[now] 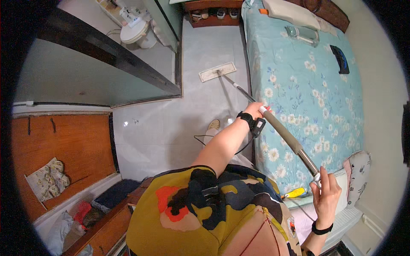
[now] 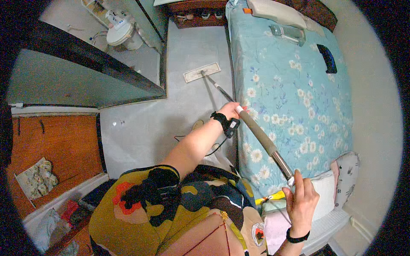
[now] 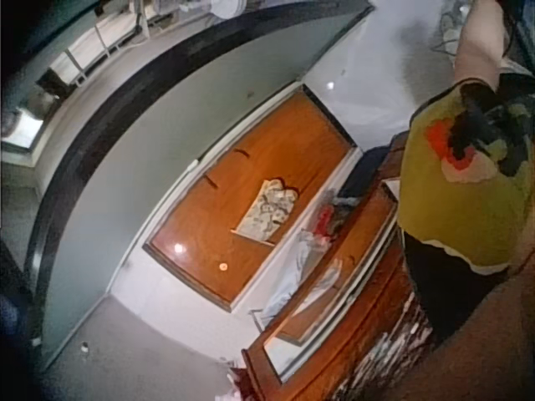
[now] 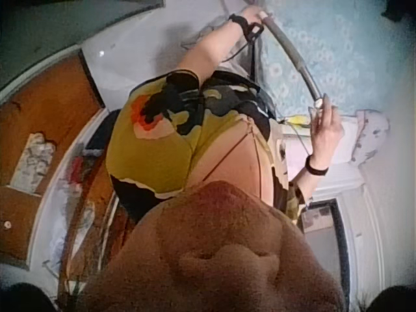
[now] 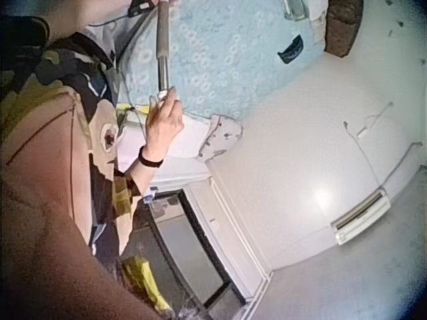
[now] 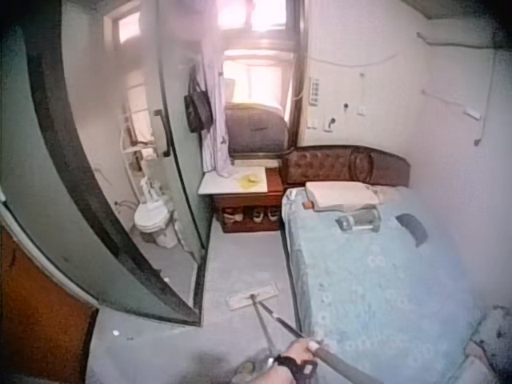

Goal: The person mops the floor with a flat mop, moves a white board containing a yellow cloth, and picks up a children's book and a small item from the floor to place them on a shelf.

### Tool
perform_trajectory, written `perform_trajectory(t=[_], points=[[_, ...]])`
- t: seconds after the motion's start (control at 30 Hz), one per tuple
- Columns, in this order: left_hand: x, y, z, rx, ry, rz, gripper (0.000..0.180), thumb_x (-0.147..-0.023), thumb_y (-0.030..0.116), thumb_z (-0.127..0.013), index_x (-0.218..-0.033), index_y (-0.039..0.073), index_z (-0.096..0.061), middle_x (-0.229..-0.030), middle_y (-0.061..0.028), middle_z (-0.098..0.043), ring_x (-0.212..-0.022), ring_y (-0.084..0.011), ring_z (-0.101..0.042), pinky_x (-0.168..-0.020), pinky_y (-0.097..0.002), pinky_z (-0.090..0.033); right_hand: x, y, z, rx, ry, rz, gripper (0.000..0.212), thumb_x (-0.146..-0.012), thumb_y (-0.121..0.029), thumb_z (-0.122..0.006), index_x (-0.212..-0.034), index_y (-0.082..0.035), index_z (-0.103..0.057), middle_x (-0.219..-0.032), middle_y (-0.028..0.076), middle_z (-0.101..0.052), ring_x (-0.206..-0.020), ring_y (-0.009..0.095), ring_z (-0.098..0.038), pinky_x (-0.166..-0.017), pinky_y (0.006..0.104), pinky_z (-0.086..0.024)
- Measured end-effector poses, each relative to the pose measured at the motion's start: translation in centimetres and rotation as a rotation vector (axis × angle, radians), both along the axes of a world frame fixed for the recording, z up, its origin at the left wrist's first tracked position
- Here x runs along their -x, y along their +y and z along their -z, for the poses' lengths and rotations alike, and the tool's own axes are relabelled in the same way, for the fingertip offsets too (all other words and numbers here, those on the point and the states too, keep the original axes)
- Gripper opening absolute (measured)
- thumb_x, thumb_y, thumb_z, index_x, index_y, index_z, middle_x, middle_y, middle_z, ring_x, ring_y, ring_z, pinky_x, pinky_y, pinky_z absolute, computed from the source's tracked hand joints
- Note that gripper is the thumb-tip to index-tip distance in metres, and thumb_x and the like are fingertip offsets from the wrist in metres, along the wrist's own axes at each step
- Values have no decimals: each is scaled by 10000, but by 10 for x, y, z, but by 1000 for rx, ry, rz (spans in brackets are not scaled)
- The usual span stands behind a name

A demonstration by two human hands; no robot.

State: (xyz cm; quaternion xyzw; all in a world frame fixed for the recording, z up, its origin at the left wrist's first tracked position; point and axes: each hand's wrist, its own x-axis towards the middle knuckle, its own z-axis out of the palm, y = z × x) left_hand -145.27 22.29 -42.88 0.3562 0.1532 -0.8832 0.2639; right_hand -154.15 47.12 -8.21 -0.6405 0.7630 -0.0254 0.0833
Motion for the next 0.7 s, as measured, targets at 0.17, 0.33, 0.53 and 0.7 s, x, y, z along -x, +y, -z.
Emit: perform_trajectory(t=[0.17,0.33,0.53,0.7], points=[[0,-2,14,827,-138,419,258,-785,12,-457,-1032,-28,-396,-969,-184,-507,-848,-291,-548,-779,-462,-463,15,14,16,36,50,58,359,-822,-311,-546,-974,15,-535,-526,125,-466,-446,260,-466,-426,347,-359],[-28,-17,67,890,-75,328,382,-751,-35,-457,-1106,-93,-327,-1046,-209,-474,-1009,-310,-488,-890,-439,-409,9,-12,5,-61,-892,704,456,-904,-379,-371,-721,-1,-549,-452,3,-413,-388,78,-386,-379,232,-282],[7,-8,15,294,87,86,356,-851,78,-403,-1102,-103,-226,-1042,-249,-426,-994,-367,-463,-926,-500,-372,10,-7,-1,161,-175,244,488,-785,-230,-596,-1225,-98,-429,-770,114,-557,-655,222,-573,-554,298,-466],[-1,-11,-7,247,107,144,373,-861,77,-400,-1100,-127,-197,-1068,-258,-400,-1017,-362,-452,-910,-489,-394,22,3,1,120,157,-135,453,-631,-39,-653,-1064,-81,-528,-889,114,-533,-746,242,-550,-583,298,-488]])
